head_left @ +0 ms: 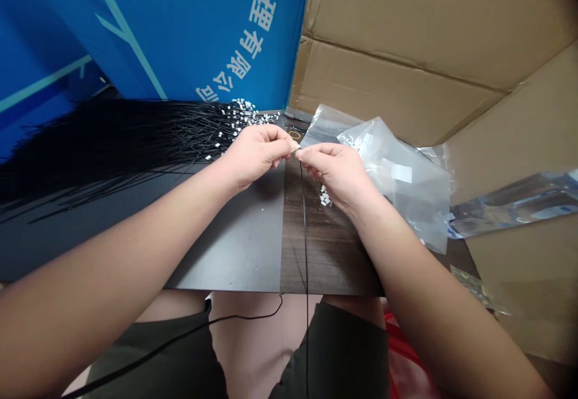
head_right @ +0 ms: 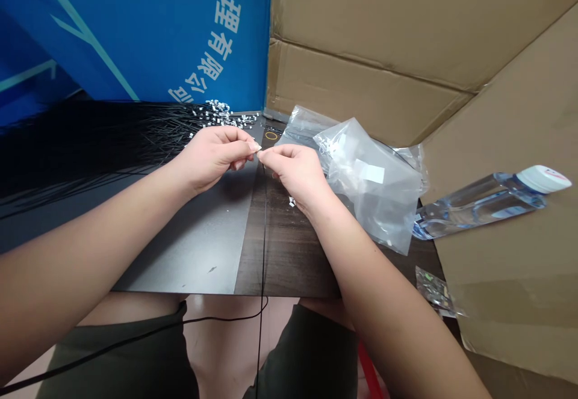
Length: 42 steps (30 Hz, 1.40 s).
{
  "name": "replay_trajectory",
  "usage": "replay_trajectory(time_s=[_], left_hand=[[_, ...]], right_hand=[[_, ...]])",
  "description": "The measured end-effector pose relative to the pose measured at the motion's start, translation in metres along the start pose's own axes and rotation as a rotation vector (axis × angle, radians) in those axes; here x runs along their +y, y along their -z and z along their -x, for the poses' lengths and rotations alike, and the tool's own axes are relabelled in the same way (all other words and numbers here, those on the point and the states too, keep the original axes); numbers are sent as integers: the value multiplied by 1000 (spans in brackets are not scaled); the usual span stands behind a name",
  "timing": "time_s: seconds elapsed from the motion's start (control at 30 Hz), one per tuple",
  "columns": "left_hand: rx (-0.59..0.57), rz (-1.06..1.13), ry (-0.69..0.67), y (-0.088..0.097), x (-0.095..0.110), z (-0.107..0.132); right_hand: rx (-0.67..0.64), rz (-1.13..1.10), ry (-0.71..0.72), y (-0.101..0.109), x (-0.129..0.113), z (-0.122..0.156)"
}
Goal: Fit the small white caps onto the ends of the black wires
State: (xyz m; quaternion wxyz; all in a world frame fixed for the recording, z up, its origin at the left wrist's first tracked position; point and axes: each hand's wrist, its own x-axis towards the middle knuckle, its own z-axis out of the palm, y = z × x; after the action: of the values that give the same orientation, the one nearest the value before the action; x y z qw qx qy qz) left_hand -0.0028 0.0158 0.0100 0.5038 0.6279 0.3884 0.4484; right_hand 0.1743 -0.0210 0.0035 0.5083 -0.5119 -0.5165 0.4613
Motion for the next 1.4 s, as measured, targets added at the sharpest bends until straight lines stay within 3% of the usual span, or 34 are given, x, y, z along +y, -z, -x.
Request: replay_trajectory(time_s=[0.17, 0.4, 0.53, 0.8, 1.1, 1.17, 1.23, 1.33, 1.4], left_hand=[[-30, 46, 17, 2, -1, -1], [-74, 35, 53, 4, -2, -1], [-74, 46, 63, 5, -3, -2], [-77, 87, 107, 4, -6, -3], [-103, 55, 107, 2, -11, -2], [-63, 44, 131, 2, -14, -2], [-25, 46, 152, 0, -16, -2], [-5, 86, 144, -2, -21, -4], [-41, 63, 133, -3, -23, -7]], right_hand=[[41, 8, 36, 5, 2, -4], [-6, 374, 399, 10, 2, -3], [8, 536, 494, 9, 2, -2], [20, 659, 561, 9, 3, -2], [-5, 656, 435, 9, 0, -5], [11, 716, 336, 11, -8, 6], [42, 782, 325, 12, -18, 30], [356, 689, 627, 14, -26, 85], [561, 593, 695, 18, -22, 123]])
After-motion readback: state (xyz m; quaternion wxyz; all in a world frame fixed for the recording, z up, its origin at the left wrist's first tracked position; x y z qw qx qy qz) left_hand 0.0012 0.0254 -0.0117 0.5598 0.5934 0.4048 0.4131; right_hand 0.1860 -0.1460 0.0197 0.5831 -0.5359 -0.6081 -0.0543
